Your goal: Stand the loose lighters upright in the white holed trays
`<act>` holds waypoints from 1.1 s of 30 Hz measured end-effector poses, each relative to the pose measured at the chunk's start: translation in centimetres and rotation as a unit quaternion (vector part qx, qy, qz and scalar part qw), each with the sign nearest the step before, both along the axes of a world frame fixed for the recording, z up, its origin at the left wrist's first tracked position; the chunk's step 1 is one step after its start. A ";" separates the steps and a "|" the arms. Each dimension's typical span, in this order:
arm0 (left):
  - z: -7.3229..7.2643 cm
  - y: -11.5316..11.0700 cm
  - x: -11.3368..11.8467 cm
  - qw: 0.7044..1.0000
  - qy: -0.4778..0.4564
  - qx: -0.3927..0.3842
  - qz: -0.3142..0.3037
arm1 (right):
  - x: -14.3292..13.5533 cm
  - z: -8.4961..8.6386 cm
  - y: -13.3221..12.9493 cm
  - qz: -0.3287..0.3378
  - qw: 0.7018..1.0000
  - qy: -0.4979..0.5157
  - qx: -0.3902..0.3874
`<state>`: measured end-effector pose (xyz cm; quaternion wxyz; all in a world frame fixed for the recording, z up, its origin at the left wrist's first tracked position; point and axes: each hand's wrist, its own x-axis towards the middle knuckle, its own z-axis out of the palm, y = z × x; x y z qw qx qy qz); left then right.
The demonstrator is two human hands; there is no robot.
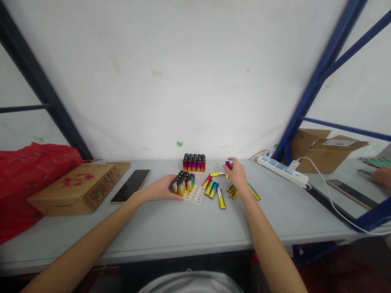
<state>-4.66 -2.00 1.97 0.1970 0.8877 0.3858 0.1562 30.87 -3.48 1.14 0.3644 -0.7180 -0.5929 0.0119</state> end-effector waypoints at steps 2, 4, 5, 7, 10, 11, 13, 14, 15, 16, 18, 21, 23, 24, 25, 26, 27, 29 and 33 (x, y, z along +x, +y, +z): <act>-0.1 0.1 0.0 1.000 -0.005 0.003 -0.003 | -0.5 0.0 0.3 0.055 0.991 0.106 0.054; -0.3 0.1 0.0 1.000 -0.008 0.011 -0.009 | -1.7 -0.2 0.3 0.128 0.960 0.239 0.068; -0.3 0.1 0.0 1.000 -0.006 0.015 -0.009 | -2.4 -0.2 0.3 0.163 0.936 0.305 0.066; -0.5 0.2 -0.1 1.000 -0.001 0.020 -0.008 | -4.2 -0.3 -0.1 0.216 0.885 0.410 0.047; -0.5 0.2 -0.1 1.000 0.008 0.024 -0.009 | -6.5 -0.5 -0.8 0.248 0.850 0.465 -0.002; -0.5 0.2 -0.1 1.000 0.009 0.025 -0.011 | -7.2 -0.6 -1.0 0.250 0.850 0.463 -0.015; -0.5 0.2 0.0 1.000 0.007 0.025 -0.015 | -8.2 -0.8 -1.3 0.251 0.863 0.439 -0.020; -0.5 0.2 0.0 1.000 0.004 0.024 -0.016 | -8.6 -0.9 -1.4 0.249 0.874 0.417 -0.018; -0.5 0.2 0.0 1.000 0.002 0.024 -0.016 | -9.0 -1.0 -1.5 0.247 0.887 0.390 -0.014; -0.5 0.2 0.0 1.000 0.002 0.023 -0.015 | -9.3 -1.1 -1.6 0.242 0.900 0.362 -0.010; -0.4 0.1 0.0 1.000 0.005 0.023 -0.015 | -9.8 -1.2 -2.0 0.231 0.924 0.305 -0.007; -0.4 0.2 0.0 1.000 0.009 0.025 -0.016 | -10.4 -1.1 -2.5 0.213 0.950 0.230 0.011; -0.4 0.2 0.0 0.999 0.009 0.026 -0.018 | -10.7 -0.9 -2.7 0.200 0.960 0.195 0.030; -0.4 0.2 -0.1 0.999 0.010 0.026 -0.019 | -10.7 -0.9 -2.8 0.194 0.963 0.185 0.037; -0.4 0.2 -0.1 0.999 0.012 0.025 -0.020 | -10.8 -0.8 -2.8 0.189 0.964 0.180 0.040; -0.4 0.2 -0.1 0.999 0.014 0.024 -0.020 | -10.8 -0.8 -2.8 0.184 0.966 0.179 0.040; -0.3 0.1 0.0 0.999 0.016 0.022 -0.020 | -10.9 -0.8 -2.7 0.180 0.967 0.179 0.037; -0.2 0.1 0.0 1.000 0.016 0.018 -0.018 | -10.9 -0.9 -2.6 0.180 0.967 0.178 0.027; -0.2 0.0 0.0 1.000 0.005 0.014 -0.013 | -11.1 -0.8 -2.8 0.227 0.960 0.164 0.029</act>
